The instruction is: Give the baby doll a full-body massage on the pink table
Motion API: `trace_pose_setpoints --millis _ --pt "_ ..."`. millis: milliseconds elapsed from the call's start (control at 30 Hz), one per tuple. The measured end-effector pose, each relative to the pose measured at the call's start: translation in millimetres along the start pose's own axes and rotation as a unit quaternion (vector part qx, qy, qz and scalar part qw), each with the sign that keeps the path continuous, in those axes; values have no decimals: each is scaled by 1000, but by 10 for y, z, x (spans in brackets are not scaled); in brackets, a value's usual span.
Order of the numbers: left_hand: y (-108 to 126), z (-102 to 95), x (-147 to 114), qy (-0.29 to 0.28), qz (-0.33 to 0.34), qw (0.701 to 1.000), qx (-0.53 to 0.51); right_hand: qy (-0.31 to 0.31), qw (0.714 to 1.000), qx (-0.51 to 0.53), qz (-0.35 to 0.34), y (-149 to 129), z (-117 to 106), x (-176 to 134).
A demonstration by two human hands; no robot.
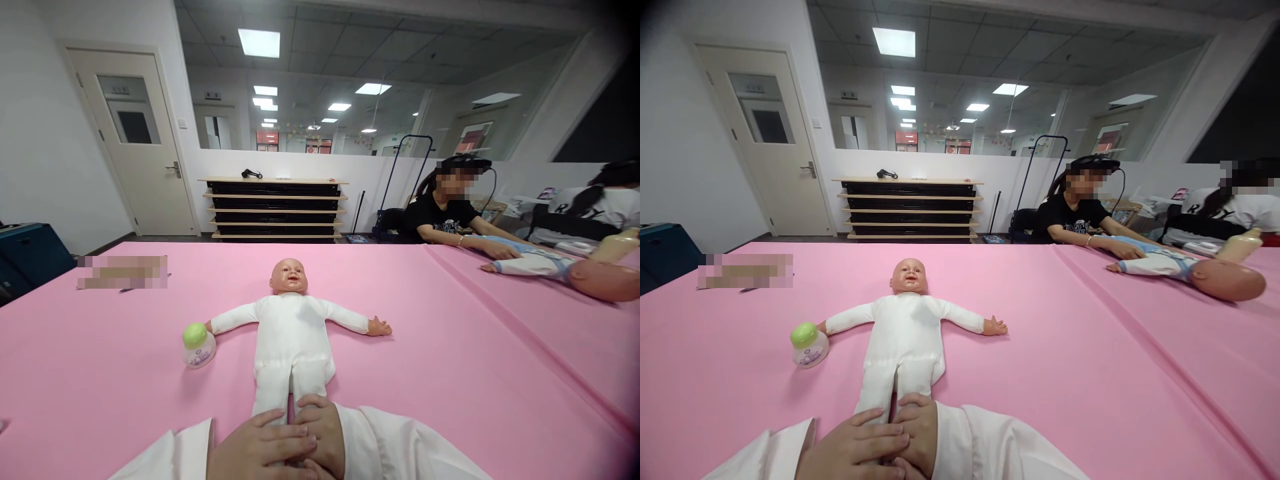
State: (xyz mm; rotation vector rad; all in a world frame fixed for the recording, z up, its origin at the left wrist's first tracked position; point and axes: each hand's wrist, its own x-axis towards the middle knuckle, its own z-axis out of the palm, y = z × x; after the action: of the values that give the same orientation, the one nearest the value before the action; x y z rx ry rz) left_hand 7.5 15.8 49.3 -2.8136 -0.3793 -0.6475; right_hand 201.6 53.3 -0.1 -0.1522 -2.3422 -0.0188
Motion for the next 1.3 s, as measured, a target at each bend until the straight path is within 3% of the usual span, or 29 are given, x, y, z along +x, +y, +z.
trace_pose_setpoints --millis 100,233,400,667,767,867,967,1167,1300 --pt "-15 -49 -23 9 -22 999 -35 -9 1000 19 -8 -27 -75 62" --pt "-10 -82 -85 58 -125 986 -94 -76 994 78 28 -68 -225 134" --pt "53 -31 -116 81 -225 962 -131 -139 986 86 13 -61 -331 170" --pt "55 11 -112 96 -329 933 -108 -57 995 78 9 -34 -116 102" --pt "32 -17 -86 37 -302 947 -100 -26 997 77 -10 -14 -91 95" --pt "9 -23 -75 1 -233 969 -86 -56 996 70 -9 -4 -115 96" --pt "-10 12 -94 1 -170 982 -80 -90 994 61 -8 -20 -154 115" --pt "6 75 -87 3 -136 990 -43 12 998 64 5 -75 -154 174" --pt "57 83 -57 15 -123 992 13 14 999 49 17 -76 -93 124"
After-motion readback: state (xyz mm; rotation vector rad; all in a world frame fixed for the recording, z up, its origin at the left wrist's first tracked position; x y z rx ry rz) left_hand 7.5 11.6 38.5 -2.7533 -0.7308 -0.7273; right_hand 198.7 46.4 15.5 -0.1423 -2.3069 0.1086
